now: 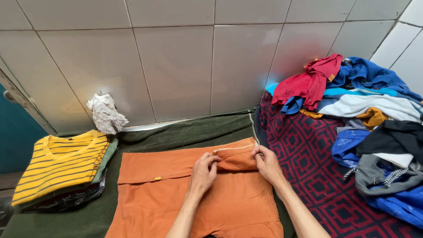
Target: The person folds an orange t-shirt on a green cloth, smooths it, and places it on a stack. Then the person picks up a black t-shirt from a pile, lays it flat, and begins folding it.
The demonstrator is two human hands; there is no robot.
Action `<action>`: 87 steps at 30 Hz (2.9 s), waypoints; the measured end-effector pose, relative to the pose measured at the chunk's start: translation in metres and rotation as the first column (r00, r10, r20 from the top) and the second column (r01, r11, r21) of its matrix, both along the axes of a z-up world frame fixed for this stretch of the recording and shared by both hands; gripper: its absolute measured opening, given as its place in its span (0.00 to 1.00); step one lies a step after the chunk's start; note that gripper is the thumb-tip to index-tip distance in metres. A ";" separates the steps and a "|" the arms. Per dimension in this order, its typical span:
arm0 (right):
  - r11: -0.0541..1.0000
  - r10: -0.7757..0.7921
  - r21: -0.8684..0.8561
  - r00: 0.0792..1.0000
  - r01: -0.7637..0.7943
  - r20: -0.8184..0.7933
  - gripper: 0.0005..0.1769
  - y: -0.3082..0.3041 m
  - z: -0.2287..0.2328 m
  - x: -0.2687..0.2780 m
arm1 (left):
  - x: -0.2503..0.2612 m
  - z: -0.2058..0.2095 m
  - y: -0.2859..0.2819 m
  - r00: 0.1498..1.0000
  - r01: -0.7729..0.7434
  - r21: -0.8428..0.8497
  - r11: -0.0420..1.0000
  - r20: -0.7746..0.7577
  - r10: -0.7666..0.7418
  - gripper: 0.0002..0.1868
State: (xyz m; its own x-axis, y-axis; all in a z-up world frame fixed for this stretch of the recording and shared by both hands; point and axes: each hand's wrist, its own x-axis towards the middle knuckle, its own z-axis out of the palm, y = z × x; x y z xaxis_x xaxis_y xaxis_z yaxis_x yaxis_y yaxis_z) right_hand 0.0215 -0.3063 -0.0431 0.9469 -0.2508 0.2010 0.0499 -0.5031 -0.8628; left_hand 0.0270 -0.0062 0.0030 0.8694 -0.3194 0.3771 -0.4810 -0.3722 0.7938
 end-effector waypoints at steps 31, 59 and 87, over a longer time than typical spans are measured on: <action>0.681 0.112 -0.666 0.942 -0.305 -0.318 0.32 0.067 0.050 -0.048 | -0.036 0.034 0.000 0.999 0.045 0.768 0.639 -0.039 -0.023 0.32; 0.779 0.235 -0.623 0.956 -0.075 0.178 0.09 0.092 0.045 -0.121 | -0.082 -0.030 0.056 0.984 -0.178 0.632 0.755 0.134 0.119 0.32; 0.799 0.433 -0.485 0.899 -0.355 0.057 0.21 0.164 0.049 -0.218 | -0.180 0.000 0.119 0.977 -0.105 0.361 0.927 0.212 0.028 0.19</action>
